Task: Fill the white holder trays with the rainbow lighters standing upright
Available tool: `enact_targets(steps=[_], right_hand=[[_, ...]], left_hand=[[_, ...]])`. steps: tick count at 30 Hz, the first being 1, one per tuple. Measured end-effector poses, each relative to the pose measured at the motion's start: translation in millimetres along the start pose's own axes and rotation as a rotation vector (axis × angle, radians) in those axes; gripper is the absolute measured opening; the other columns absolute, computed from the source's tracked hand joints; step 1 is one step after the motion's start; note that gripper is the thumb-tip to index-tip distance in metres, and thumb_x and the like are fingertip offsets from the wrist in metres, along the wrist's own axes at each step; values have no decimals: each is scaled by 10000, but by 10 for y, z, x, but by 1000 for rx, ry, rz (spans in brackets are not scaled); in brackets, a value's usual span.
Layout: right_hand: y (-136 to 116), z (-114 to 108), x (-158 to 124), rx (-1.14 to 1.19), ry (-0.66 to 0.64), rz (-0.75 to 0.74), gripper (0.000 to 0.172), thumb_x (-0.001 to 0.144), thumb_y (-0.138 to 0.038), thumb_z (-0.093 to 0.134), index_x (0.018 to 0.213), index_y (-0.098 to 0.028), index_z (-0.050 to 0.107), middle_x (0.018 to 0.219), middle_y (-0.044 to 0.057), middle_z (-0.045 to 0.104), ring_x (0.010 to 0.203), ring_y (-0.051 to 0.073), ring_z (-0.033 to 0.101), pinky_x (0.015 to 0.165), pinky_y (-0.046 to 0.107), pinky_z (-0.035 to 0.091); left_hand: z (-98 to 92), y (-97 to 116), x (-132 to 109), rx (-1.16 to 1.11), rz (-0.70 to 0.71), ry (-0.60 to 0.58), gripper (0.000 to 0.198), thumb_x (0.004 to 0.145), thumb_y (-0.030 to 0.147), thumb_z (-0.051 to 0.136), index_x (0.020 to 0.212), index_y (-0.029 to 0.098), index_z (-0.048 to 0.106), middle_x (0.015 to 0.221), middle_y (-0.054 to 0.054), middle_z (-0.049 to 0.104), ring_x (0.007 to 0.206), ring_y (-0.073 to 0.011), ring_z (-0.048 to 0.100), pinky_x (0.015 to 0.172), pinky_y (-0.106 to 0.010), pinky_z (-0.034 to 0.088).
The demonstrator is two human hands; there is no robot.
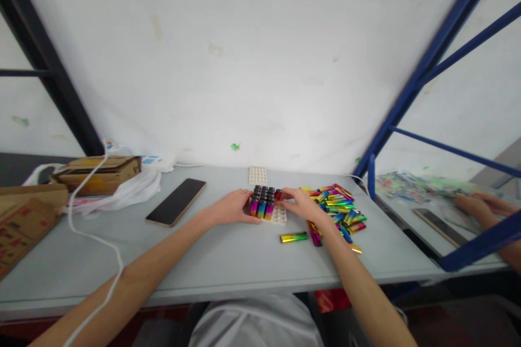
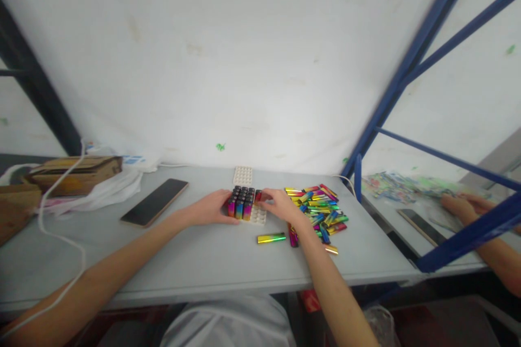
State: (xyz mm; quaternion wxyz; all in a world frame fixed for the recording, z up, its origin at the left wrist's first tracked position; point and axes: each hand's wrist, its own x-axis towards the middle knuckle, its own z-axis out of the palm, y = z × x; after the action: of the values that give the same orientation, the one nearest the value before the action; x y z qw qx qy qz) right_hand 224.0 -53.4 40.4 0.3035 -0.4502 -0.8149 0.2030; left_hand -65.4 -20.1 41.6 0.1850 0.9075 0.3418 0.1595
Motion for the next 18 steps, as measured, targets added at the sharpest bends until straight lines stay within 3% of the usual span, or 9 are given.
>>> enact_targets(steps=[4,8,13,18], right_hand=[[-75,-291,-107,32,4,66,188,937,-379,752,1003,-208,797,957,78,823,864,256,750,827,381,580],[-210,-530,-343,8,-175,83,224,889,-438,810,976,-233,824,880,56,789,797,245,707,755,347,547],[-307,-485,-699,-131,-293,111,237,795,-334,905,1014,-264,847,1056,75,747,1009,286,679,940,383,527],[-287,-406,-789,-142,-265,123,169,844,-338,875,961,-236,807,1081,77,693,1057,281,650,980,392,514]], left_hand=[[8,-4,0,15,1,13,610,746,692,836,1056,185,700,1060,-117,788,993,-346,735,882,-390,557],[19,-15,0,19,-2,24,624,737,690,851,1068,183,701,1101,-133,787,1019,-352,731,911,-401,558],[20,-30,-4,37,-5,15,628,751,679,842,1091,168,705,1124,-144,782,1038,-359,732,927,-402,552],[25,-39,1,46,3,17,647,741,714,830,1084,179,704,1114,-129,786,1024,-351,730,919,-401,557]])
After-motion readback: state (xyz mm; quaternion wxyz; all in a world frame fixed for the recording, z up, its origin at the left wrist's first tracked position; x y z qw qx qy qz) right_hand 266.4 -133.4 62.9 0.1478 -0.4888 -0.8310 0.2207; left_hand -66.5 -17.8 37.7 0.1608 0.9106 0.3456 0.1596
